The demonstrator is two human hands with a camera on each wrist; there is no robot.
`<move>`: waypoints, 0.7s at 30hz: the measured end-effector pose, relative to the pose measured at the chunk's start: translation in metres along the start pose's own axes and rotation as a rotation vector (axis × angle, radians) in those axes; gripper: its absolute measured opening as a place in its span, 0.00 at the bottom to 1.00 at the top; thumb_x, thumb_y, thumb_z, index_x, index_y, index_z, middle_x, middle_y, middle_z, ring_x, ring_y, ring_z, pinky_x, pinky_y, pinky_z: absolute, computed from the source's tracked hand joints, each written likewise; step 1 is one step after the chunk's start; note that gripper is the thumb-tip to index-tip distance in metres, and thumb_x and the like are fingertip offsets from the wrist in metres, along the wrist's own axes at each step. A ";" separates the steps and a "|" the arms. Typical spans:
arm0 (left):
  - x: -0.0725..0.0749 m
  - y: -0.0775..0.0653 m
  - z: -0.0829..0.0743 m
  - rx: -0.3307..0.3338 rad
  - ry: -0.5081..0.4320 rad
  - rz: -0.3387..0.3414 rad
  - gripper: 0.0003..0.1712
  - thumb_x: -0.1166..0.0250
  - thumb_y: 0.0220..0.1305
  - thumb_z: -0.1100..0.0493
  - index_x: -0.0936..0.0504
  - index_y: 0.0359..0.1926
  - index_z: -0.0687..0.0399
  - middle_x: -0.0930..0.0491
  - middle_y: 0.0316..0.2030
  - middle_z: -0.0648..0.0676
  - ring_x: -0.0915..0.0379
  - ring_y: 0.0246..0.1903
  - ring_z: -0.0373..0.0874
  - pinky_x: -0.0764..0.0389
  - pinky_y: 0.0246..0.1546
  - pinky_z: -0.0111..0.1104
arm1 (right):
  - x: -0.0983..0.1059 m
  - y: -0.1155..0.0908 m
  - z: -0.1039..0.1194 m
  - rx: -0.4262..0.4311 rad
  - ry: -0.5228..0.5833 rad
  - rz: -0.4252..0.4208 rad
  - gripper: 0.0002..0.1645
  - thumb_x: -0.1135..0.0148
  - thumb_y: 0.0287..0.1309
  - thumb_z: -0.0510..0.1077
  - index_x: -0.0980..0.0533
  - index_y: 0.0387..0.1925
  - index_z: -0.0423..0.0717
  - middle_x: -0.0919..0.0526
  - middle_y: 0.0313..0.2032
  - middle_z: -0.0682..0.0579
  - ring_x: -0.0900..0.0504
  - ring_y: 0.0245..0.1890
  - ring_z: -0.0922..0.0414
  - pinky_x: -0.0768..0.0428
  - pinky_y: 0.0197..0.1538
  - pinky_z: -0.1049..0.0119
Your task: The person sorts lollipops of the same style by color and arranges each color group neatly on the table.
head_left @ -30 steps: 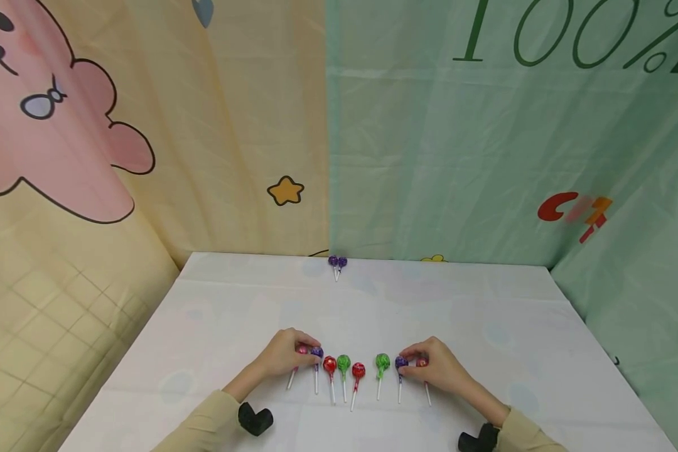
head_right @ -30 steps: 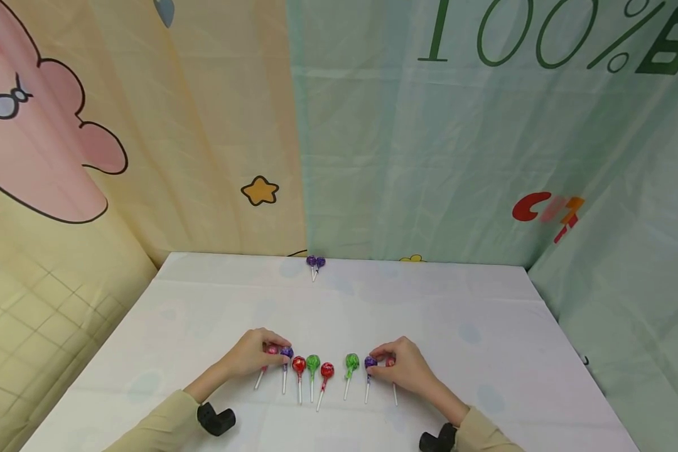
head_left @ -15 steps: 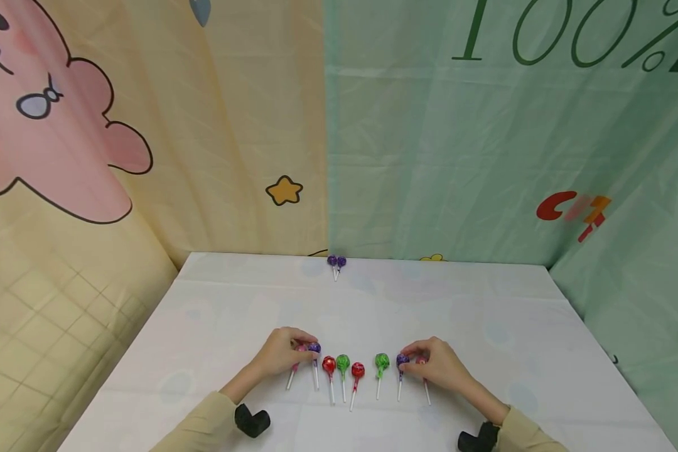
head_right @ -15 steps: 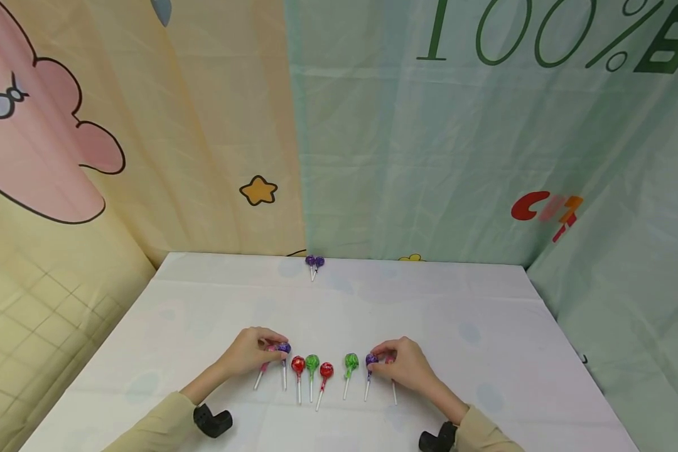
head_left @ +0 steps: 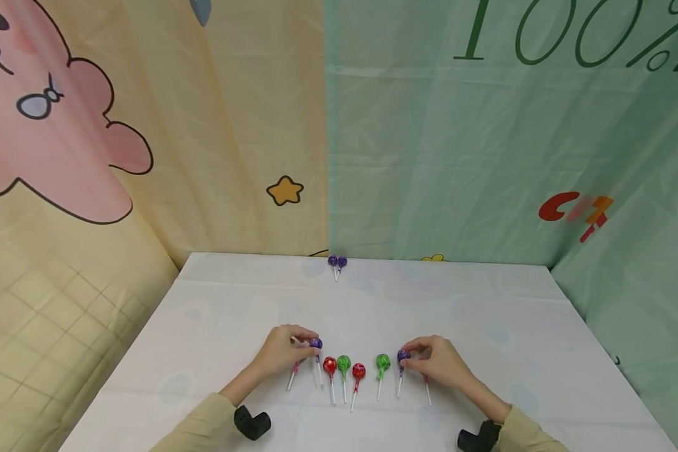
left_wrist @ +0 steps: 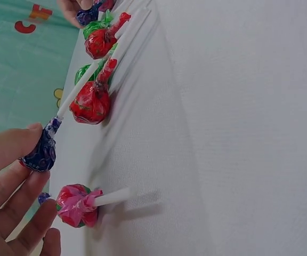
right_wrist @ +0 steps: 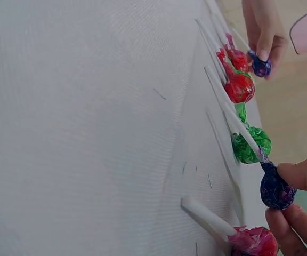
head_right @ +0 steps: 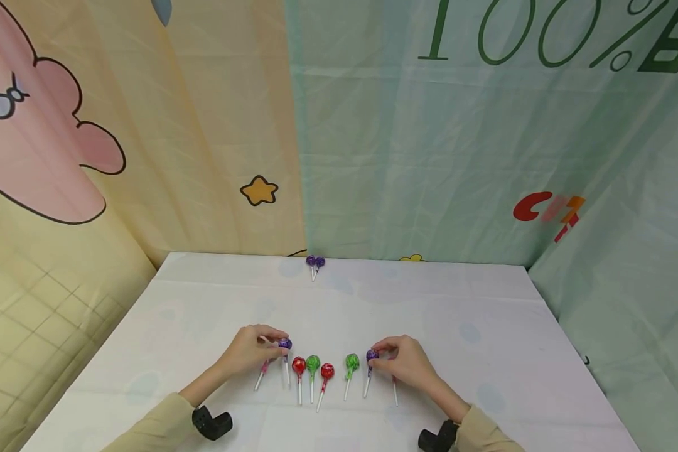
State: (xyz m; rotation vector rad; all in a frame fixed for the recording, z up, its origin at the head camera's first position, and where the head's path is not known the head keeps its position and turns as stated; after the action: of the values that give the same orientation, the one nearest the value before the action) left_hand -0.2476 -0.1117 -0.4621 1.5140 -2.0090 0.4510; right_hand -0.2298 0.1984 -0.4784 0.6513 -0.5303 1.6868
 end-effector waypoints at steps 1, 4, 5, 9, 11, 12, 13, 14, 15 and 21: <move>0.000 0.000 -0.001 0.000 0.003 -0.005 0.14 0.26 0.52 0.53 0.13 0.40 0.49 0.16 0.36 0.50 0.27 0.36 0.41 0.26 0.28 0.25 | 0.001 0.000 0.000 -0.002 -0.004 -0.005 0.16 0.25 0.44 0.52 0.16 0.36 0.51 0.16 0.33 0.56 0.28 0.26 0.64 0.32 0.25 0.71; 0.000 -0.001 -0.005 -0.004 0.013 -0.019 0.14 0.27 0.53 0.53 0.13 0.41 0.49 0.16 0.37 0.48 0.27 0.39 0.41 0.26 0.32 0.27 | 0.002 0.001 0.001 -0.008 -0.016 -0.013 0.16 0.25 0.44 0.52 0.16 0.36 0.53 0.16 0.33 0.57 0.26 0.35 0.62 0.31 0.32 0.70; 0.000 -0.001 -0.006 -0.008 0.019 -0.026 0.14 0.27 0.53 0.53 0.13 0.42 0.49 0.16 0.38 0.48 0.27 0.39 0.41 0.25 0.35 0.28 | 0.003 0.002 0.002 -0.010 -0.016 -0.013 0.16 0.25 0.44 0.52 0.16 0.36 0.53 0.16 0.34 0.57 0.26 0.36 0.61 0.30 0.33 0.69; 0.001 0.004 -0.013 -0.026 0.036 -0.052 0.14 0.27 0.53 0.53 0.13 0.42 0.49 0.15 0.38 0.46 0.27 0.40 0.39 0.25 0.42 0.33 | 0.005 0.007 0.004 -0.007 -0.020 -0.027 0.14 0.25 0.44 0.51 0.15 0.36 0.55 0.16 0.34 0.58 0.24 0.39 0.59 0.28 0.39 0.64; 0.002 0.008 -0.017 -0.035 0.037 -0.064 0.14 0.27 0.53 0.53 0.13 0.42 0.49 0.14 0.38 0.46 0.26 0.40 0.40 0.25 0.43 0.35 | 0.006 0.011 0.006 -0.007 -0.019 -0.034 0.14 0.26 0.45 0.51 0.15 0.36 0.55 0.15 0.35 0.58 0.23 0.40 0.59 0.26 0.40 0.62; 0.002 0.011 -0.019 -0.037 0.036 -0.068 0.14 0.27 0.53 0.53 0.13 0.42 0.49 0.14 0.38 0.46 0.26 0.40 0.40 0.24 0.43 0.35 | 0.007 0.014 0.007 -0.007 -0.021 -0.039 0.13 0.26 0.45 0.51 0.15 0.36 0.55 0.15 0.35 0.58 0.22 0.40 0.59 0.26 0.41 0.61; 0.002 0.013 -0.020 -0.037 0.028 -0.069 0.14 0.27 0.53 0.53 0.13 0.42 0.49 0.14 0.38 0.47 0.25 0.40 0.41 0.24 0.43 0.35 | 0.007 0.016 0.009 -0.010 -0.021 -0.042 0.13 0.26 0.45 0.50 0.15 0.36 0.56 0.15 0.35 0.58 0.22 0.41 0.59 0.26 0.41 0.61; 0.002 0.016 -0.021 -0.037 0.019 -0.071 0.14 0.27 0.53 0.53 0.13 0.42 0.50 0.14 0.38 0.47 0.25 0.41 0.42 0.24 0.43 0.35 | 0.007 0.019 0.010 -0.010 -0.021 -0.044 0.13 0.26 0.46 0.50 0.15 0.36 0.57 0.15 0.36 0.58 0.22 0.41 0.59 0.26 0.42 0.60; 0.001 0.019 -0.022 -0.036 0.009 -0.071 0.14 0.27 0.53 0.53 0.13 0.42 0.50 0.14 0.39 0.48 0.25 0.41 0.42 0.24 0.42 0.34 | 0.007 0.021 0.012 -0.011 -0.019 -0.046 0.12 0.26 0.46 0.50 0.15 0.37 0.57 0.15 0.36 0.58 0.22 0.41 0.59 0.25 0.42 0.60; -0.002 0.036 -0.026 -0.017 -0.044 -0.075 0.15 0.27 0.53 0.53 0.13 0.42 0.51 0.13 0.38 0.49 0.24 0.40 0.44 0.25 0.36 0.28 | 0.007 0.037 0.023 0.002 -0.011 -0.054 0.12 0.27 0.48 0.51 0.15 0.37 0.58 0.14 0.37 0.59 0.21 0.42 0.58 0.25 0.43 0.59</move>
State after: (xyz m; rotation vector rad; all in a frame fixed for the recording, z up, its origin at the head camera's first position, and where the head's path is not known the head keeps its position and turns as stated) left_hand -0.2749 -0.0840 -0.4402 1.5951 -1.9768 0.3728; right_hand -0.2644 0.1806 -0.4571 0.6714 -0.5140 1.6339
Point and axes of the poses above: each hand's wrist, its own y-axis towards the middle knuckle, its own x-axis out of the back of the hand, z = x × y, the point moved 7 cm from there along y, towards the middle knuckle
